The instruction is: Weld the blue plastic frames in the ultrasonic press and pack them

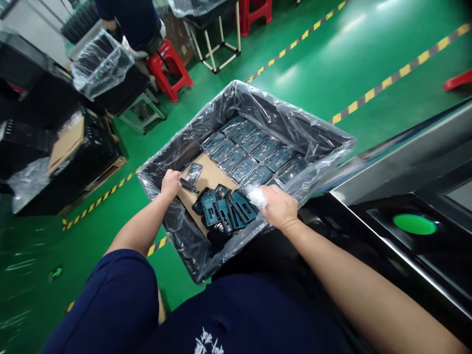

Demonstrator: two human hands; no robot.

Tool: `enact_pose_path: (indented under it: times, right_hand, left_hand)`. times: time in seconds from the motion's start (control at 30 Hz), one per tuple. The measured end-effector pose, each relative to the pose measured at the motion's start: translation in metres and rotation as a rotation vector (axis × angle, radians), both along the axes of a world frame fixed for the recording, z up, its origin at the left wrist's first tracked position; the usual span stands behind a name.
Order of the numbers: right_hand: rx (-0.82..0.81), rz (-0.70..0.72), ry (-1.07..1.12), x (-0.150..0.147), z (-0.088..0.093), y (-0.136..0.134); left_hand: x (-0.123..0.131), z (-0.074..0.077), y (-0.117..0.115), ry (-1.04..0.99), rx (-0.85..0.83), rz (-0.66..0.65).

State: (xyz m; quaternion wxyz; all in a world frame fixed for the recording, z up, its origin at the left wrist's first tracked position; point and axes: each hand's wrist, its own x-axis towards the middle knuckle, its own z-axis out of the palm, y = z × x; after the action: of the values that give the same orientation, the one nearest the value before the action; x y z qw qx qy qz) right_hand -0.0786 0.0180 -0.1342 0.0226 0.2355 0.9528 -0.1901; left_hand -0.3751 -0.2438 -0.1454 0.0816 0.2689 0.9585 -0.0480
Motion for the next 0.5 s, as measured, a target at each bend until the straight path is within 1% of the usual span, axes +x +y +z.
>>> enact_pose_path:
  times: [0.13, 0.27, 0.4, 0.5]
  right_hand:
    - [0.009, 0.01, 0.002, 0.0, -0.001, 0.0]
    - [0.021, 0.01, 0.003, 0.0, -0.002, 0.0]
    - [0.015, 0.012, -0.028, 0.0, 0.0, 0.0]
    - [0.013, 0.009, -0.026, 0.0, 0.002, 0.0]
  left_hand:
    - [0.027, 0.02, -0.016, 0.142, 0.124, 0.025]
    - [0.049, 0.036, -0.023, 0.18, 0.2, 0.013]
    - [0.055, 0.055, -0.026, 0.274, 0.308, 0.029]
    - [0.055, 0.069, -0.025, 0.328, 0.386, 0.005]
